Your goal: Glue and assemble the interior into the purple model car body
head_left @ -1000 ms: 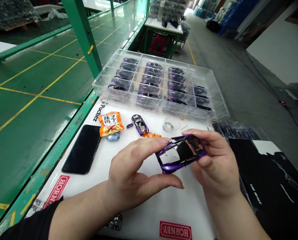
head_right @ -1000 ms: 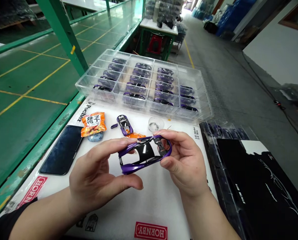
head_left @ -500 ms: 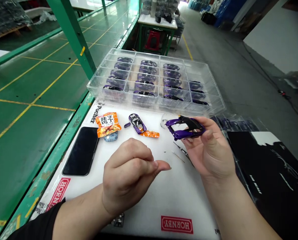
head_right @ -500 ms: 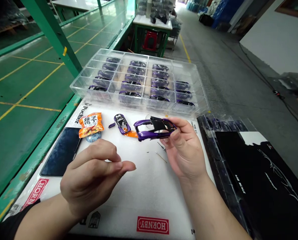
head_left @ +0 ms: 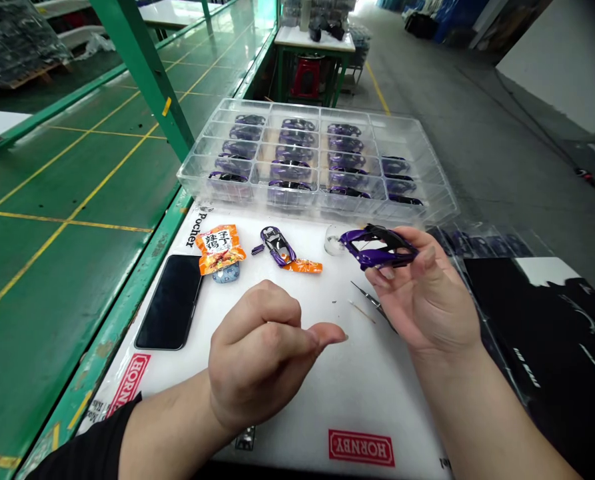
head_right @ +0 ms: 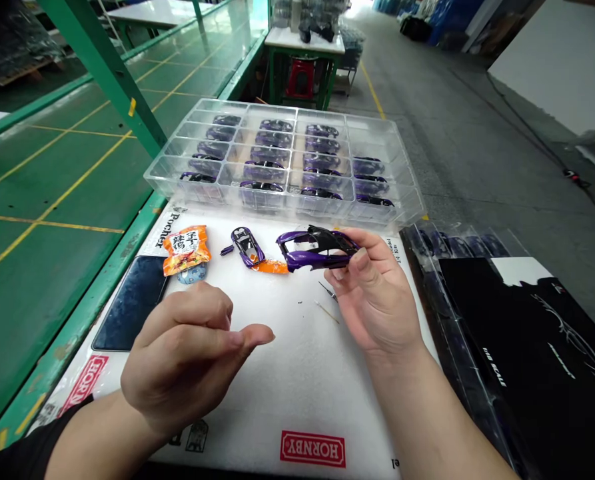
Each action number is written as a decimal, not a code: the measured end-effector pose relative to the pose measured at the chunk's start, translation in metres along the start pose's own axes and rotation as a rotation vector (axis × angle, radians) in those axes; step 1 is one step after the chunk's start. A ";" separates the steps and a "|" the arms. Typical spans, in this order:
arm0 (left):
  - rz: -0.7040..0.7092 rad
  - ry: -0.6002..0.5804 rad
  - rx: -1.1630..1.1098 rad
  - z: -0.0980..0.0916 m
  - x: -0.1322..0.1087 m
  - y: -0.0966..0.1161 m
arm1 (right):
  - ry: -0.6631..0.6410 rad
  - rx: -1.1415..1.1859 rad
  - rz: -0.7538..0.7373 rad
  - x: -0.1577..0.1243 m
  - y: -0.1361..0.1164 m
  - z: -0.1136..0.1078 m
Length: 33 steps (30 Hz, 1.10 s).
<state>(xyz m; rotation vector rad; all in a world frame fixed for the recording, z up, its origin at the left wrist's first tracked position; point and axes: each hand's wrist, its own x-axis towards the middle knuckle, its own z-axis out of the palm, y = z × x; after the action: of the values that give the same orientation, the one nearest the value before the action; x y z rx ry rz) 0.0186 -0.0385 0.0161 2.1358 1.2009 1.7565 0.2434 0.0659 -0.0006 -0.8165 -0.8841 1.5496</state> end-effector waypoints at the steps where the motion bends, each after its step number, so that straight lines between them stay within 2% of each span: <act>1: 0.008 -0.001 0.004 0.000 0.000 0.000 | 0.004 -0.001 0.002 0.000 0.000 0.000; 8: 0.014 0.009 -0.040 0.003 -0.002 0.000 | 0.017 -0.018 0.007 0.000 0.001 0.000; 15: -0.018 -0.033 -0.097 0.003 0.002 0.002 | 0.021 -0.016 0.008 -0.001 0.001 -0.001; 22: -0.091 0.022 -0.149 0.004 0.002 0.003 | 0.002 -0.020 0.018 0.000 0.001 0.001; 33: -0.079 -0.003 -0.237 0.005 0.000 0.000 | 0.002 -0.061 0.027 0.000 0.000 0.002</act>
<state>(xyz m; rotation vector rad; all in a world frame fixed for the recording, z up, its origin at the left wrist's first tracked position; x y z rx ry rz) 0.0224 -0.0363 0.0146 1.9300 1.0046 1.7628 0.2419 0.0653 -0.0001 -0.8772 -0.9262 1.5514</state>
